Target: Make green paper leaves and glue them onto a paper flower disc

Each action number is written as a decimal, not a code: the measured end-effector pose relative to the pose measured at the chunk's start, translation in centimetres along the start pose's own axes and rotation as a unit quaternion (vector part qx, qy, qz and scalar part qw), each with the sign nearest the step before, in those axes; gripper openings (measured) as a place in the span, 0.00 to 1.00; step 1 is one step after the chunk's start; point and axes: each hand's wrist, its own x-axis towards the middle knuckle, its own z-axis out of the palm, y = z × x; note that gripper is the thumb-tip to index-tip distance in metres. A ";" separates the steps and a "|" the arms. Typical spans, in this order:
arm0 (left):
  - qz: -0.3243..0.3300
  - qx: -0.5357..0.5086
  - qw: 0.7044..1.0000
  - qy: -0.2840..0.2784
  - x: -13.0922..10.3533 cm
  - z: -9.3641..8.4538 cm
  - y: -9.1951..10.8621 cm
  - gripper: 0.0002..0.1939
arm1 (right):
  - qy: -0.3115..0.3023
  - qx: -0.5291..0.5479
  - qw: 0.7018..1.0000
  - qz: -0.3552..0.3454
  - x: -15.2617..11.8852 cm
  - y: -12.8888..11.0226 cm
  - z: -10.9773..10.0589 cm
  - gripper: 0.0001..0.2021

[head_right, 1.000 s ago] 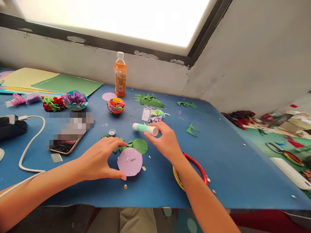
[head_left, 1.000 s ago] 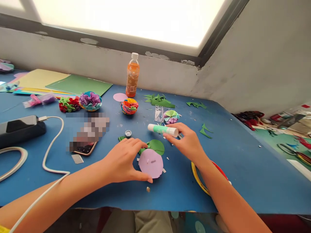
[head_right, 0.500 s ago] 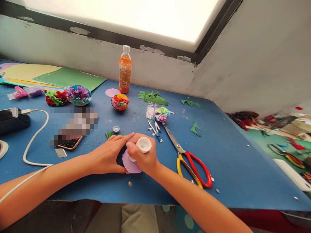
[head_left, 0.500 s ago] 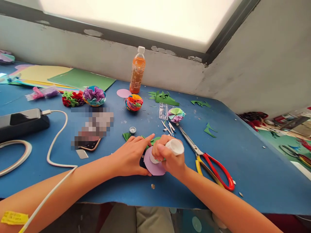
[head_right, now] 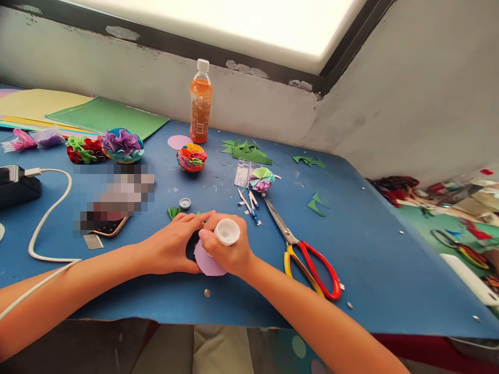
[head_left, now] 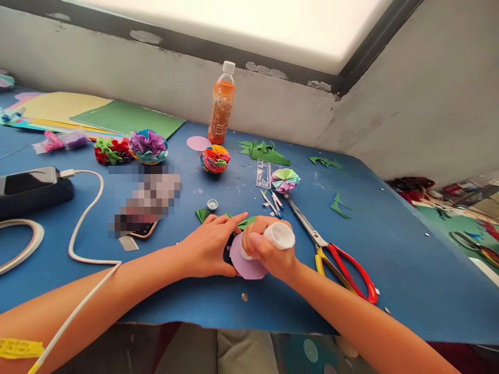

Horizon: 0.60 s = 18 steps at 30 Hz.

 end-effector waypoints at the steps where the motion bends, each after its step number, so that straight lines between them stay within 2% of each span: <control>1: -0.002 -0.001 1.000 -0.001 0.0 0.0 0.0 0.48 | 0.011 0.019 1.000 -0.004 0.0 -0.1 -0.2 0.13; 4: -0.009 -0.005 1.000 -0.009 0.1 -0.3 0.3 0.48 | 0.014 0.035 0.999 -0.010 -0.6 -0.5 -0.6 0.12; 9: -0.011 -0.004 1.000 -0.018 0.2 -0.5 0.5 0.47 | -0.049 0.008 0.999 -0.011 -0.5 -0.7 0.3 0.10; 14: -0.021 -0.007 1.000 -0.021 0.2 -0.4 0.4 0.47 | -0.003 0.038 0.999 -0.001 -0.1 -0.5 -0.4 0.11; 18: -0.016 -0.008 0.999 -0.027 0.3 -0.5 0.5 0.49 | -0.041 0.074 0.996 0.027 -1.4 -0.7 -0.5 0.12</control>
